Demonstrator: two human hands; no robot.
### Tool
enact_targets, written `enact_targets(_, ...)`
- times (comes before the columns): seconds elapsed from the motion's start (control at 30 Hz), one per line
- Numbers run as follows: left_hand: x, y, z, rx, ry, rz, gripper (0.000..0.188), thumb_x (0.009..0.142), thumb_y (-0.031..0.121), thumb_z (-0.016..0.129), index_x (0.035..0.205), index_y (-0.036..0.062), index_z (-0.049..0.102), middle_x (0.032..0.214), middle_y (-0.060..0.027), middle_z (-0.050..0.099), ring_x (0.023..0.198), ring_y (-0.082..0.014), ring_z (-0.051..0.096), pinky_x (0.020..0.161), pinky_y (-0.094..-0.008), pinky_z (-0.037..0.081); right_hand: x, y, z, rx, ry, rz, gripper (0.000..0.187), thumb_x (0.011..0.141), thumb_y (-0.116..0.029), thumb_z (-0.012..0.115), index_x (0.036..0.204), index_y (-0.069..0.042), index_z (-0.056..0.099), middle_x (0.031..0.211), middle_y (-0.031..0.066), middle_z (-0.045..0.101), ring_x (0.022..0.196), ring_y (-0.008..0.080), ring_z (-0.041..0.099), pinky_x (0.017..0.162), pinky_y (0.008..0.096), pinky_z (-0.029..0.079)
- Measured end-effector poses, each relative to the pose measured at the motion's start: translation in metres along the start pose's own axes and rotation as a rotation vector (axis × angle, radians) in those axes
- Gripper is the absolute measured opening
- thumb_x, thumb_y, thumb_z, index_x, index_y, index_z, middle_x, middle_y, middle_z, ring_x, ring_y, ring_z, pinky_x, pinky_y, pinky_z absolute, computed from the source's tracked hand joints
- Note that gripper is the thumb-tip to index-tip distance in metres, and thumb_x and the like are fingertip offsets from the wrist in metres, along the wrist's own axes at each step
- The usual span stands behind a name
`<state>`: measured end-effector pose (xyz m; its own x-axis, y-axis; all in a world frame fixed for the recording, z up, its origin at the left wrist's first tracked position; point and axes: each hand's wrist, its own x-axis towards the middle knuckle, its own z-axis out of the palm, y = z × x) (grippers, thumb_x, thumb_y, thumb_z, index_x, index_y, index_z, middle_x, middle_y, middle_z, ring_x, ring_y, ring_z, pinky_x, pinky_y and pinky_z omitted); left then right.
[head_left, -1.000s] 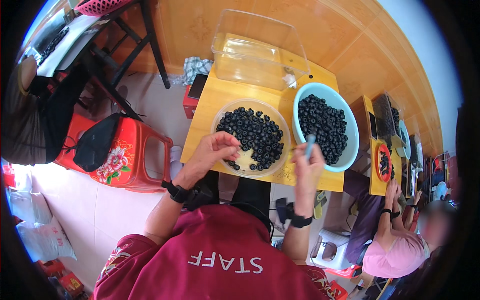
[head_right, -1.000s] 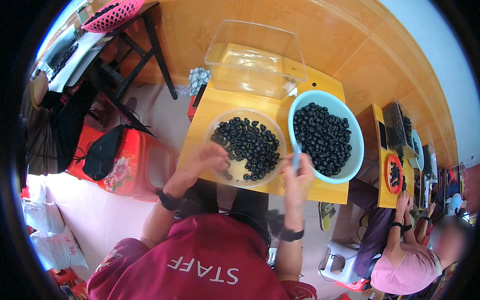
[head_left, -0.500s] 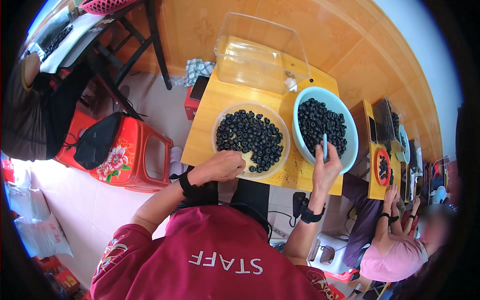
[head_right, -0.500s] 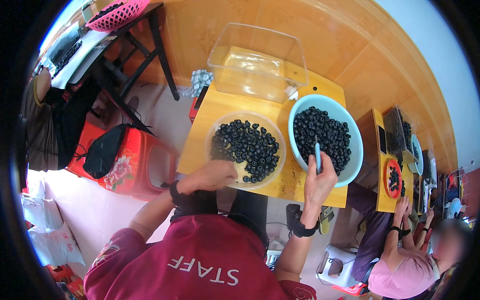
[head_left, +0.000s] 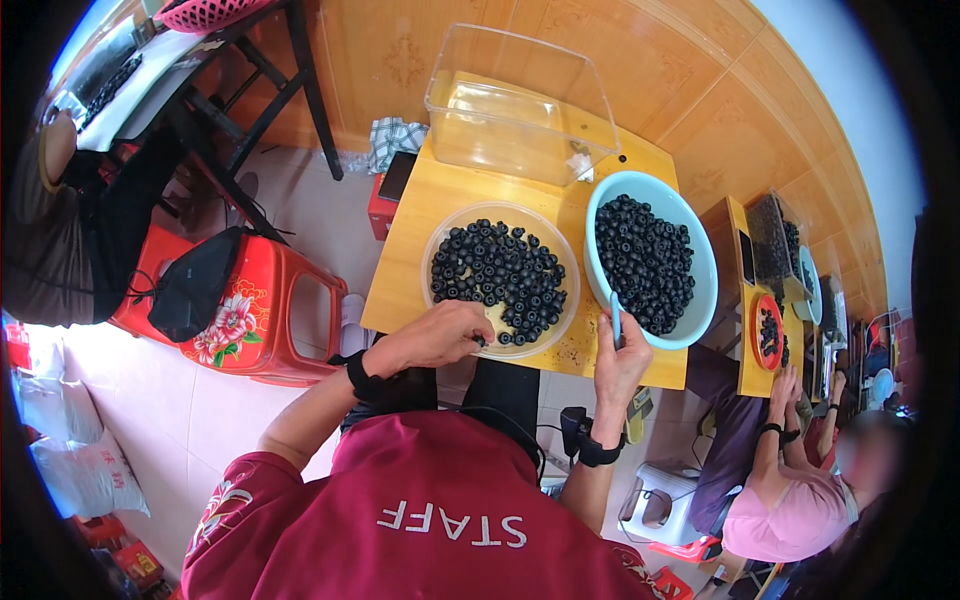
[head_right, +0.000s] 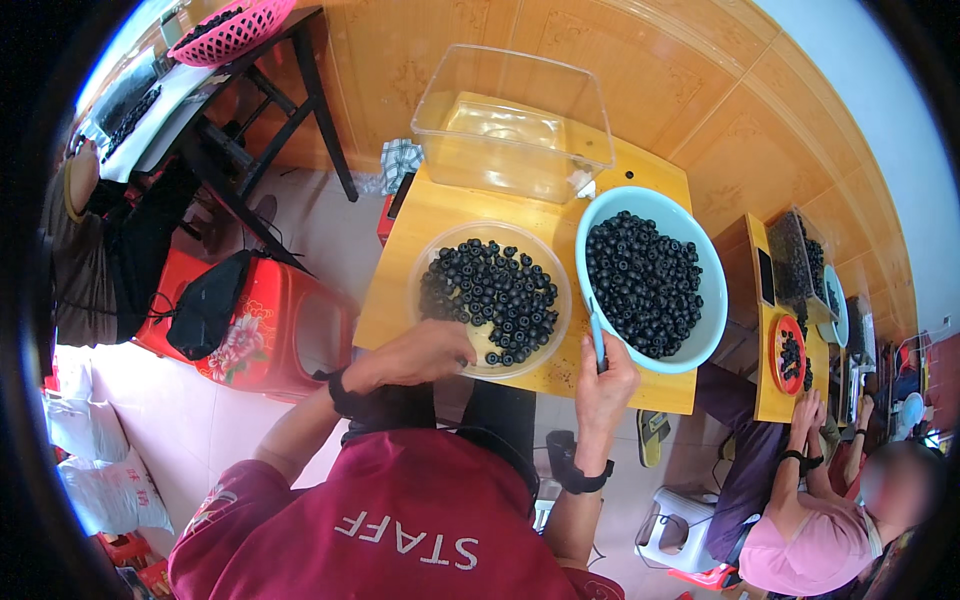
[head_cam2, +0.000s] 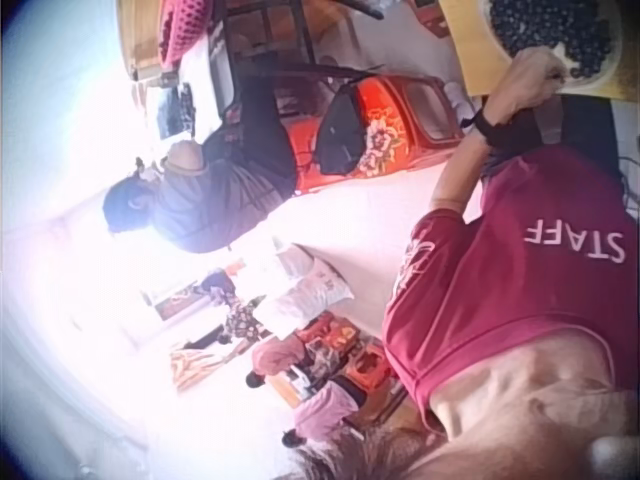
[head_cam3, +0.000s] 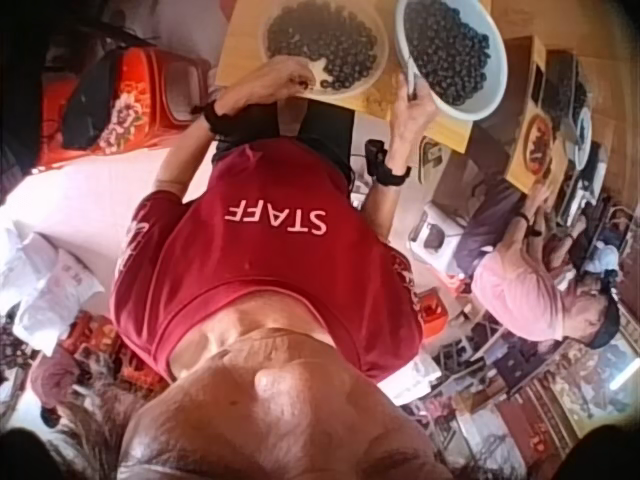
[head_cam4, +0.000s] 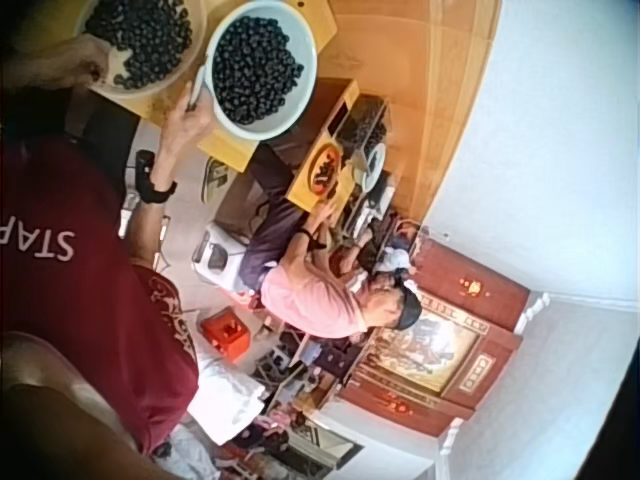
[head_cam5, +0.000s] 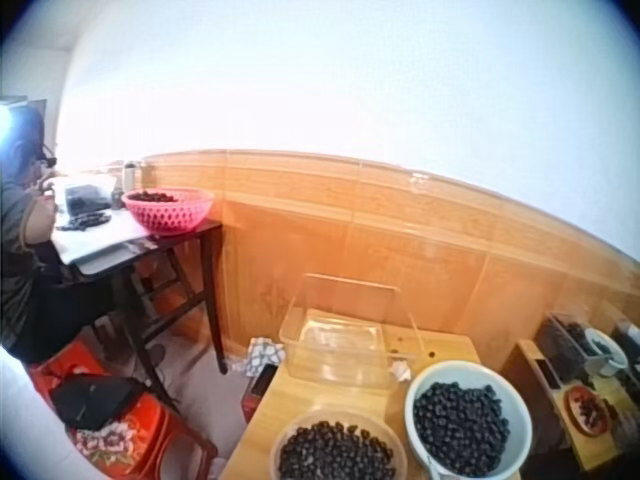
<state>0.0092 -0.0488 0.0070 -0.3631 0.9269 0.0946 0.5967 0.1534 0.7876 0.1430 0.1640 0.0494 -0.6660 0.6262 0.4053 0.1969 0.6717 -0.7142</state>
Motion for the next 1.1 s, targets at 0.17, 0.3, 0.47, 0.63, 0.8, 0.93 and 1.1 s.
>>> enact_targets(0.17, 0.0, 0.011, -0.006, -0.464, 0.212, -0.114, 0.015, 0.08, 0.001, 0.056, 0.093, -0.0008, 0.063, 0.086, -0.0085, 0.057, 0.083, -0.0223, 0.061, 0.072, -0.032, 0.049, -0.01, -0.021, 0.009, -0.001, -0.165, 0.101, 0.013, 0.079, -0.005, 0.062, 0.09, 0.002, 0.063, 0.068, 0.0125, 0.057, 0.057, 0.0172, 0.052, 0.054, 0.0287, 0.041)
enact_targets(0.3, 0.0, 0.029, -0.018, -1.144, 0.28, -0.187, 0.016, 0.087, 0.003, 0.053, 0.1, -0.0018, 0.06, 0.09, -0.0027, 0.056, 0.084, -0.0139, 0.061, 0.074, -0.0254, 0.051, -0.026, -0.025, 0.028, 0.228, -0.211, 0.028, 0.015, 0.077, -0.007, 0.065, 0.088, 0.003, 0.063, 0.068, 0.0115, 0.059, 0.056, 0.0167, 0.054, 0.052, 0.0278, 0.04)
enact_targets(0.47, -0.005, 0.025, -0.013, -1.367, 0.314, -0.179, 0.019, 0.085, 0.005, 0.057, 0.104, 0.0014, 0.056, 0.094, -0.004, 0.058, 0.082, -0.0131, 0.061, 0.071, -0.0228, 0.051, -0.029, -0.055, 0.027, 0.227, -0.31, -0.002, 0.016, 0.078, -0.01, 0.065, 0.088, 0.002, 0.064, 0.069, 0.0109, 0.059, 0.056, 0.0163, 0.054, 0.049, 0.0269, 0.04)
enact_targets(0.63, -0.006, 0.021, -0.005, -1.54, 0.335, -0.137, 0.016, 0.084, 0.006, 0.06, 0.099, 0.003, 0.056, 0.093, -0.0043, 0.06, 0.082, -0.0123, 0.061, 0.072, -0.0219, 0.05, -0.03, -0.059, 0.029, 0.243, -0.327, -0.088, 0.015, 0.079, -0.01, 0.064, 0.089, 0.001, 0.064, 0.066, 0.0097, 0.057, 0.051, 0.0161, 0.051, 0.045, 0.0273, 0.036)
enact_targets(0.8, -0.005, 0.022, -0.001, -1.597, 0.344, -0.135, 0.017, 0.084, 0.004, 0.06, 0.101, 0.0024, 0.057, 0.09, -0.0044, 0.06, 0.082, -0.0117, 0.06, 0.075, -0.0226, 0.049, -0.034, -0.061, 0.03, 0.207, -0.37, -0.134, 0.014, 0.078, -0.01, 0.064, 0.088, -0.001, 0.064, 0.063, 0.0087, 0.054, 0.047, 0.0173, 0.048, 0.043, 0.029, 0.035)
enact_targets(0.93, -0.005, 0.018, 0.002, -1.593, 0.33, -0.129, 0.019, 0.084, 0.003, 0.059, 0.103, 0.0023, 0.056, 0.09, -0.0045, 0.06, 0.082, -0.0114, 0.059, 0.075, -0.0229, 0.049, -0.036, -0.065, 0.031, 0.217, -0.391, -0.153, 0.013, 0.078, -0.011, 0.065, 0.088, -0.002, 0.064, 0.064, 0.0086, 0.054, 0.047, 0.0183, 0.048, 0.044, 0.0292, 0.035)
enact_targets(1.1, -0.005, 0.018, 0.002, -1.624, 0.333, -0.126, 0.016, 0.084, 0.004, 0.059, 0.1, 0.0037, 0.055, 0.09, -0.005, 0.06, 0.081, -0.012, 0.06, 0.073, -0.0226, 0.05, -0.036, -0.066, 0.032, 0.186, -0.378, -0.165, 0.014, 0.078, -0.012, 0.066, 0.088, -0.003, 0.065, 0.064, 0.0087, 0.054, 0.048, 0.0198, 0.049, 0.044, 0.0299, 0.036)
